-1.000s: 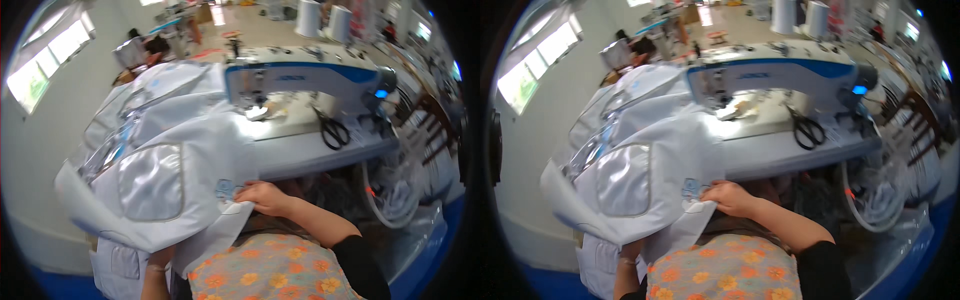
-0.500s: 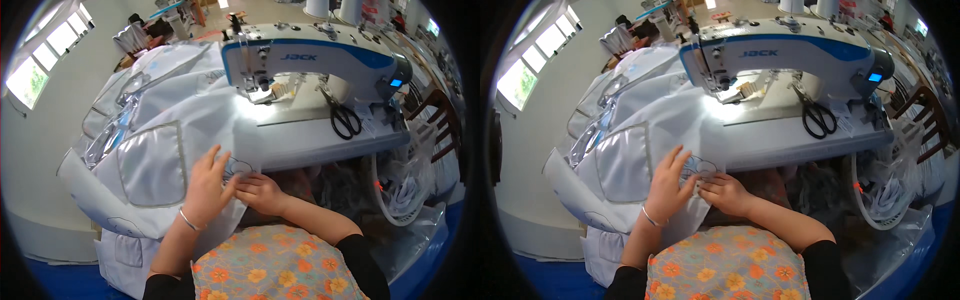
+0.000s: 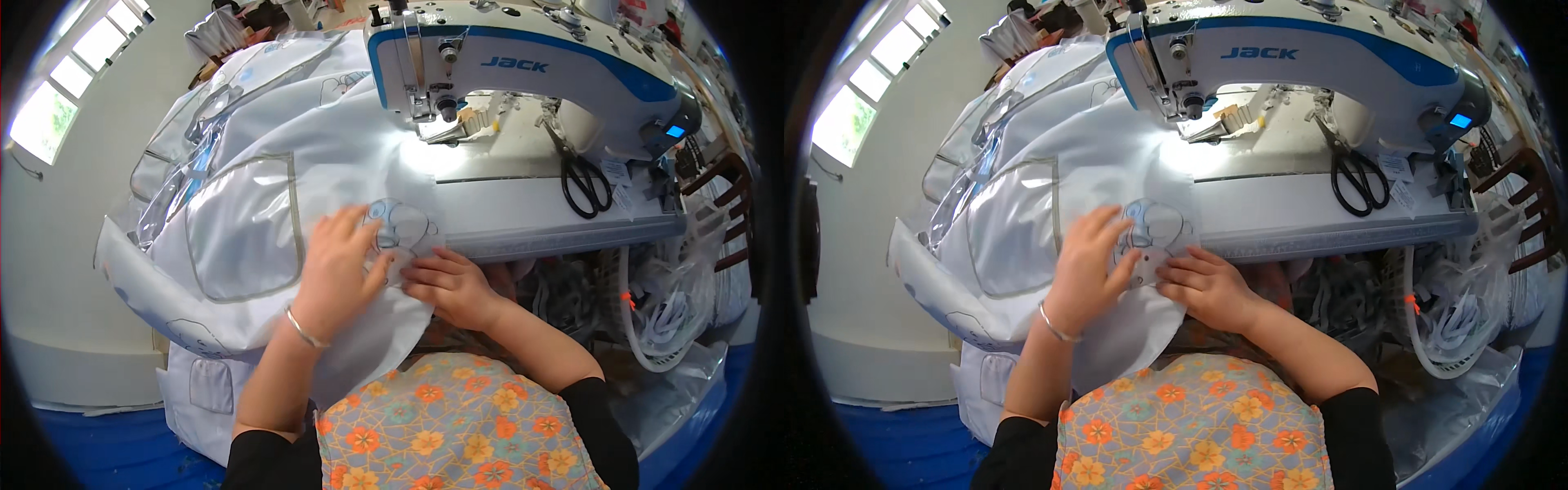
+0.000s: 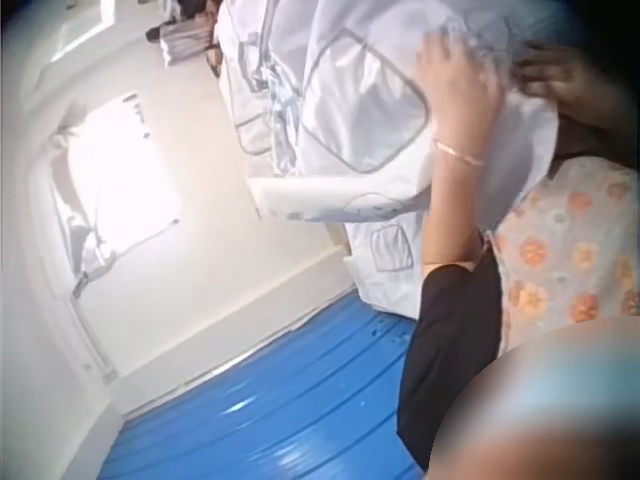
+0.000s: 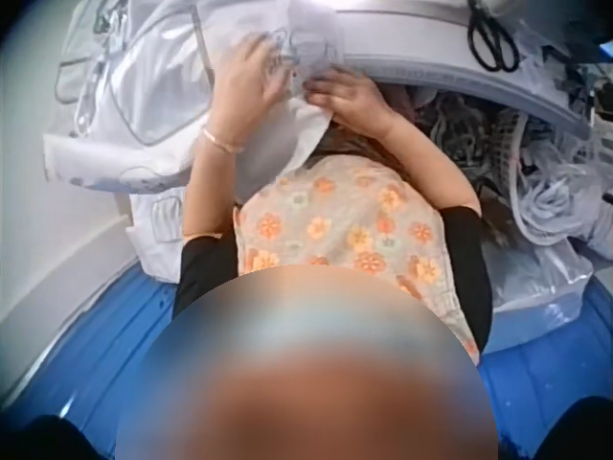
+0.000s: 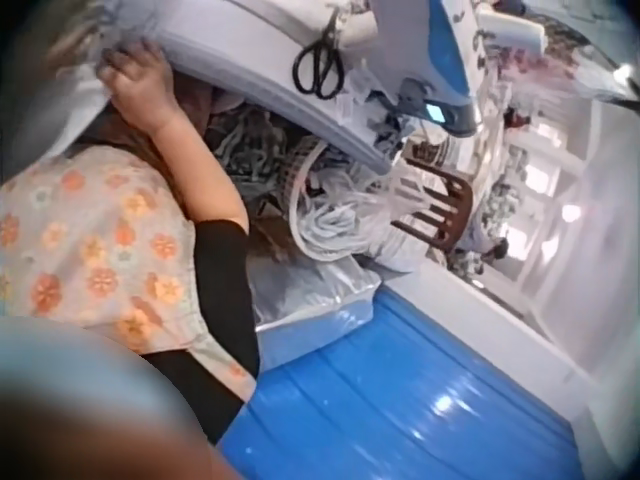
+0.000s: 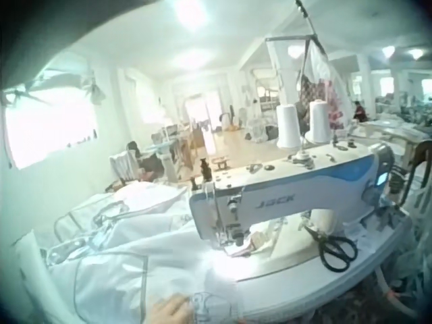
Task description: Sewing fabric and plastic pieces together using an industrial sewing machine to manufacture bags.
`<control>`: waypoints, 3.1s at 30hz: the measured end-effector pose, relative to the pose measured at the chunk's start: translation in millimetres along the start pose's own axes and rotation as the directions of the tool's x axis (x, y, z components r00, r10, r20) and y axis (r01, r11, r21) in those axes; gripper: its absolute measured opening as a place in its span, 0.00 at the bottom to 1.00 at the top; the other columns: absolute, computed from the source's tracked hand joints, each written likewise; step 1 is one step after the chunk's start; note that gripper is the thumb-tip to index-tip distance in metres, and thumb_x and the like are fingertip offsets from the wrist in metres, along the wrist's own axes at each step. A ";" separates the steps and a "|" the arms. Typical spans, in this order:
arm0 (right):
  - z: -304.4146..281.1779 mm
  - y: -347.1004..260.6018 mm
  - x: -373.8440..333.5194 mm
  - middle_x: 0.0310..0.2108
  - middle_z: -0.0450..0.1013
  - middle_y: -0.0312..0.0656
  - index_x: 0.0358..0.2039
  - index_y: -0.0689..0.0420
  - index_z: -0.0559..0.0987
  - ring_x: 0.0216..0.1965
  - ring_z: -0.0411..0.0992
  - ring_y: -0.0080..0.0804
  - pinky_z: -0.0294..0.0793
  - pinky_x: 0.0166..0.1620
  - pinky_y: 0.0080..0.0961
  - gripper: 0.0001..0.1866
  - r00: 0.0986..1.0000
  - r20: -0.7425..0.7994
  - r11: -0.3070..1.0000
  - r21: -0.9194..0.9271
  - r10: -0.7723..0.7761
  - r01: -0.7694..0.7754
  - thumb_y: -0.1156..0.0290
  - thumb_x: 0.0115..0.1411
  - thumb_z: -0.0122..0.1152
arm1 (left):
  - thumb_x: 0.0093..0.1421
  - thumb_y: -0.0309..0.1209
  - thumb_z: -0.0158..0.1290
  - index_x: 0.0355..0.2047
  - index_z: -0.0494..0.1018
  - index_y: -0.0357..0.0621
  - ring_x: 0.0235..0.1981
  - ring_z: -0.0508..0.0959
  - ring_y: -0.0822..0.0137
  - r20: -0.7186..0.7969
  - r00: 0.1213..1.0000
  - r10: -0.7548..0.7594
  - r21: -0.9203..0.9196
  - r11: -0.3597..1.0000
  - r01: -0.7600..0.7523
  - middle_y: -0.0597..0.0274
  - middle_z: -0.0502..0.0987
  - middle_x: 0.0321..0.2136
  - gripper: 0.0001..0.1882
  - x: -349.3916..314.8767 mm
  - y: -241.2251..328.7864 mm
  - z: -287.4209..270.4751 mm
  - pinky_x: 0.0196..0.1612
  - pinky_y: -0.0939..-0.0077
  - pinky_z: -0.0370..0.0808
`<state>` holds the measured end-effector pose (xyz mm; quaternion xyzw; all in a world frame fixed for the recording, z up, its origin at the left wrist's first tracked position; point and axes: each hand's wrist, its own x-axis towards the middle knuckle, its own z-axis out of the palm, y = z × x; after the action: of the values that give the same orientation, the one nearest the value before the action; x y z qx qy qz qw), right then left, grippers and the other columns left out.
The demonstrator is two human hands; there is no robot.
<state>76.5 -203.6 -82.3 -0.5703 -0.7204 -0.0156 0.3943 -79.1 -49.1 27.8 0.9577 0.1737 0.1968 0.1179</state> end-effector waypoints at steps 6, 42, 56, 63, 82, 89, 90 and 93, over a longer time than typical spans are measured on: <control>-1.2 8.1 3.5 0.52 0.77 0.35 0.45 0.48 0.83 0.58 0.73 0.37 0.69 0.63 0.44 0.20 1.000 -0.015 1.000 -0.021 -0.001 0.001 0.76 0.50 0.64 | 0.54 0.28 0.57 0.45 0.75 0.37 0.53 0.75 0.51 0.075 0.990 0.122 0.065 0.990 -0.127 0.47 0.76 0.51 0.18 -24.0 12.5 19.3 0.56 0.52 0.67; -4.3 11.3 12.5 0.54 0.75 0.43 0.48 0.54 0.82 0.58 0.71 0.44 0.70 0.61 0.40 0.20 0.986 -0.020 0.968 -0.188 0.163 -0.164 0.71 0.53 0.57 | 0.54 0.25 0.55 0.45 0.76 0.36 0.53 0.73 0.46 0.129 0.989 0.069 -0.026 0.997 -0.066 0.44 0.75 0.50 0.17 101.1 -10.0 96.0 0.59 0.56 0.69; -271.2 83.0 -352.0 0.31 0.80 0.45 0.42 0.62 0.82 0.38 0.79 0.29 0.76 0.41 0.26 0.11 -0.079 -0.706 -0.010 0.102 0.704 -0.995 0.72 0.59 0.62 | 0.63 0.23 0.50 0.55 0.74 0.39 0.64 0.67 0.50 0.033 0.986 0.163 -0.005 0.987 -0.163 0.49 0.70 0.62 0.19 65.6 -7.2 95.9 0.67 0.60 0.61; -244.2 133.1 -429.9 0.39 0.80 0.53 0.40 0.57 0.84 0.45 0.77 0.54 0.77 0.47 0.42 0.12 -0.102 -0.496 -0.305 -0.347 0.862 -0.887 0.71 0.58 0.57 | 0.63 0.22 0.49 0.56 0.74 0.41 0.65 0.66 0.51 0.101 0.985 0.140 -0.061 0.989 -0.134 0.49 0.68 0.63 0.20 66.3 -16.8 89.5 0.68 0.60 0.60; -274.6 69.3 -379.9 0.35 0.81 0.49 0.39 0.61 0.82 0.32 0.80 0.36 0.77 0.38 0.29 0.12 -0.269 -0.677 -0.106 0.272 0.686 -0.956 0.67 0.60 0.64 | 0.63 0.21 0.48 0.58 0.72 0.40 0.66 0.65 0.51 0.091 0.982 0.167 -0.042 0.986 -0.163 0.49 0.68 0.63 0.22 63.8 -17.0 88.2 0.69 0.60 0.59; -253.7 7.3 -236.0 0.34 0.78 0.37 0.42 0.58 0.77 0.27 0.76 0.22 0.73 0.33 0.18 0.07 -0.057 -0.535 0.421 0.722 0.843 -0.549 0.75 0.64 0.59 | 0.58 0.21 0.53 0.53 0.75 0.38 0.62 0.70 0.49 0.022 0.998 0.061 -0.295 0.954 -0.051 0.48 0.72 0.59 0.21 62.0 3.6 81.8 0.65 0.58 0.65; -231.5 17.4 -203.6 0.35 0.78 0.36 0.42 0.59 0.78 0.28 0.76 0.22 0.74 0.34 0.18 0.07 0.104 -0.461 0.443 0.728 0.881 -0.523 0.77 0.63 0.57 | 0.57 0.20 0.54 0.53 0.75 0.38 0.61 0.71 0.48 0.015 0.998 0.064 -0.306 0.950 -0.057 0.48 0.72 0.58 0.21 49.2 21.5 65.4 0.64 0.58 0.66; -184.6 -1.0 -105.2 0.35 0.78 0.35 0.42 0.61 0.78 0.30 0.74 0.18 0.75 0.36 0.18 0.10 0.432 -0.210 0.438 0.721 0.877 -0.537 0.83 0.61 0.57 | 0.56 0.22 0.58 0.53 0.74 0.38 0.54 0.76 0.50 0.078 0.982 0.174 -0.584 0.806 -0.097 0.45 0.73 0.57 0.22 57.4 75.7 62.0 0.56 0.62 0.74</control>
<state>181.3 -376.2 -16.4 -0.6553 -0.2083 0.2038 0.6969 18.0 -106.1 13.8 0.8972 0.0290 0.1865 0.3993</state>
